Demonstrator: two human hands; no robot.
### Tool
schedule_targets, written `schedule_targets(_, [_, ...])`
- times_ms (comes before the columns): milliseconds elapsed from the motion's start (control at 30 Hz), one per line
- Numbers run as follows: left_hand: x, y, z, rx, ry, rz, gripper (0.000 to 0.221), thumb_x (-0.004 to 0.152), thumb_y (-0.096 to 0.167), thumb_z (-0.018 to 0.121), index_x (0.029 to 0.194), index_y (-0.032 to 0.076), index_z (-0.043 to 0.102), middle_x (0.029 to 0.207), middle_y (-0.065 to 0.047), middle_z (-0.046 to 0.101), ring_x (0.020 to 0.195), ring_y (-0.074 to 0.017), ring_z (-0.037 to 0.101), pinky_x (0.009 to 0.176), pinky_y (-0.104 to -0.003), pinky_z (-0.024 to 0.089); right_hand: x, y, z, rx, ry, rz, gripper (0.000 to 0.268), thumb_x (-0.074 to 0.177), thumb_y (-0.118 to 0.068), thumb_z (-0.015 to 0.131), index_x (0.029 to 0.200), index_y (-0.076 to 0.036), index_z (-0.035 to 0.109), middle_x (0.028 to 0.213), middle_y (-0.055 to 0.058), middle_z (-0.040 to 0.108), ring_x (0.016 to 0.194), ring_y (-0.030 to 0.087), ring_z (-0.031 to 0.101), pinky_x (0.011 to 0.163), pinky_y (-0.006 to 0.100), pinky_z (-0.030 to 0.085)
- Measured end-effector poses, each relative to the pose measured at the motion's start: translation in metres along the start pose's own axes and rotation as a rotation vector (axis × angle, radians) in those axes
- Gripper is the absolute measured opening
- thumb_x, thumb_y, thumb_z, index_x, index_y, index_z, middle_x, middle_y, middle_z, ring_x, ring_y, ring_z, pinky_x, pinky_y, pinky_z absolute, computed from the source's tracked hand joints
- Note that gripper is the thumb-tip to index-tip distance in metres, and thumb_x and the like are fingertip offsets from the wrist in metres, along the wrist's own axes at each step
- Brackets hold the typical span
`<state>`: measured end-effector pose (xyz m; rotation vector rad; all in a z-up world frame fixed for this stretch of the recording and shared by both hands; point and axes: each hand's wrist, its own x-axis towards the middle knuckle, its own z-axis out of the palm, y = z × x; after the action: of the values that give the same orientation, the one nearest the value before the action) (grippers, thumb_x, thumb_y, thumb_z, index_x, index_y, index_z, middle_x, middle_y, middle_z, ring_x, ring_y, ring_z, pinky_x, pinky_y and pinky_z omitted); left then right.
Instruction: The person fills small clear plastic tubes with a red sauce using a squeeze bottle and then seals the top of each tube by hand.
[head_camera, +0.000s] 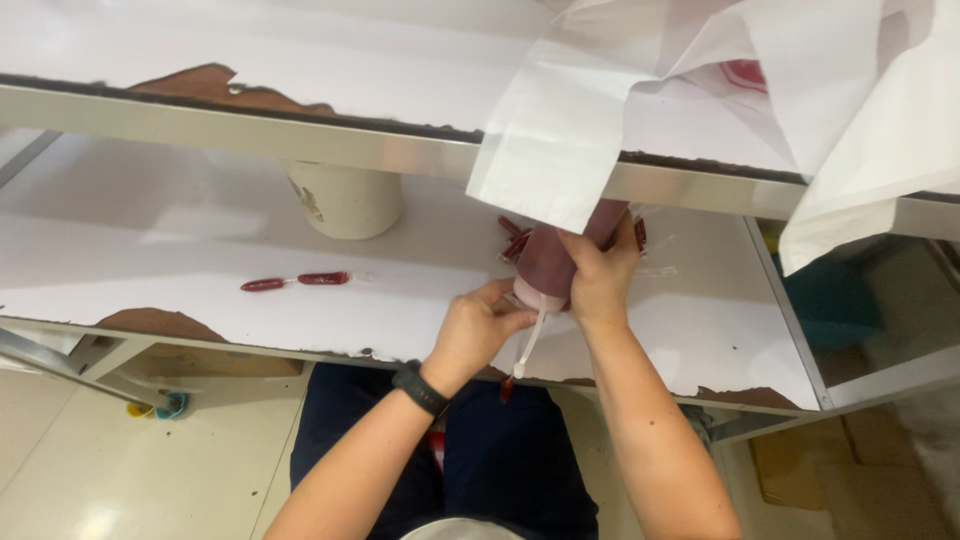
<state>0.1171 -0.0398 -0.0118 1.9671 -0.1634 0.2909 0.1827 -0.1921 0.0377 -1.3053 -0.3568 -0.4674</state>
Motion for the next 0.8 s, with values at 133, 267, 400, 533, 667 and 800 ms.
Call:
schedule_targets(133, [-0.006, 0.003, 0.005, -0.248, -0.070, 0.273, 0.085, 0.083, 0.011, 0.083, 0.155, 0.002, 0.039, 0.100, -0.014, 0.077, 0.097, -0.0209, 0.075, 0.084, -0.031, 0.060, 0.006, -0.002, -0.011, -0.074, 0.045, -0.054, 0.047, 0.089, -0.014, 0.070, 0.130, 0.004, 0.056, 0.124, 0.013, 0.067, 0.113, 0.021, 0.064, 0.102, 0.033, 0.051])
schedule_targets(267, [0.002, 0.017, 0.002, -0.126, -0.031, 0.003, 0.091, 0.077, 0.016, 0.085, 0.155, 0.007, 0.038, 0.088, -0.011, 0.080, 0.085, -0.0171, 0.077, 0.081, -0.028, 0.059, 0.003, -0.005, -0.011, 0.037, 0.073, 0.091, 0.053, 0.086, -0.020, 0.077, 0.129, 0.003, 0.056, 0.121, 0.013, 0.066, 0.110, 0.022, 0.064, 0.098, 0.034, 0.052])
schedule_targets(400, [-0.002, 0.017, 0.010, -0.182, -0.083, -0.180, 0.084, 0.081, 0.017, 0.082, 0.155, 0.008, 0.044, 0.089, -0.014, 0.081, 0.086, -0.0172, 0.079, 0.082, -0.028, 0.059, 0.002, -0.004, -0.011, 0.051, 0.087, 0.066, 0.055, 0.086, -0.022, 0.078, 0.130, 0.003, 0.057, 0.124, 0.015, 0.065, 0.111, 0.023, 0.063, 0.099, 0.035, 0.051])
schedule_targets(533, [0.002, 0.003, 0.013, -0.253, -0.116, 0.025, 0.084, 0.081, 0.009, 0.079, 0.155, 0.002, 0.039, 0.101, -0.014, 0.078, 0.096, -0.0184, 0.075, 0.086, -0.029, 0.061, 0.002, 0.001, -0.014, -0.079, 0.087, 0.010, 0.054, 0.089, -0.024, 0.078, 0.130, 0.007, 0.058, 0.125, 0.016, 0.063, 0.112, 0.024, 0.063, 0.100, 0.036, 0.052])
schedule_targets(667, [0.015, 0.000, 0.003, -0.303, -0.174, -0.206, 0.085, 0.080, 0.006, 0.078, 0.154, 0.002, 0.036, 0.093, -0.012, 0.078, 0.092, -0.0191, 0.075, 0.086, -0.030, 0.057, 0.002, -0.008, -0.013, 0.079, -0.059, 0.190, 0.068, 0.078, -0.022, 0.080, 0.134, 0.002, 0.048, 0.125, 0.017, 0.064, 0.113, 0.025, 0.065, 0.099, 0.038, 0.054])
schedule_targets(800, [0.014, -0.012, 0.010, -0.441, -0.188, -0.244, 0.079, 0.081, 0.002, 0.075, 0.151, -0.002, 0.040, 0.097, -0.010, 0.078, 0.095, -0.0151, 0.074, 0.086, -0.027, 0.057, 0.007, -0.020, -0.008, 0.024, -0.235, 0.398, 0.070, 0.073, -0.019, 0.081, 0.133, 0.000, 0.050, 0.116, 0.018, 0.071, 0.106, 0.028, 0.072, 0.093, 0.039, 0.059])
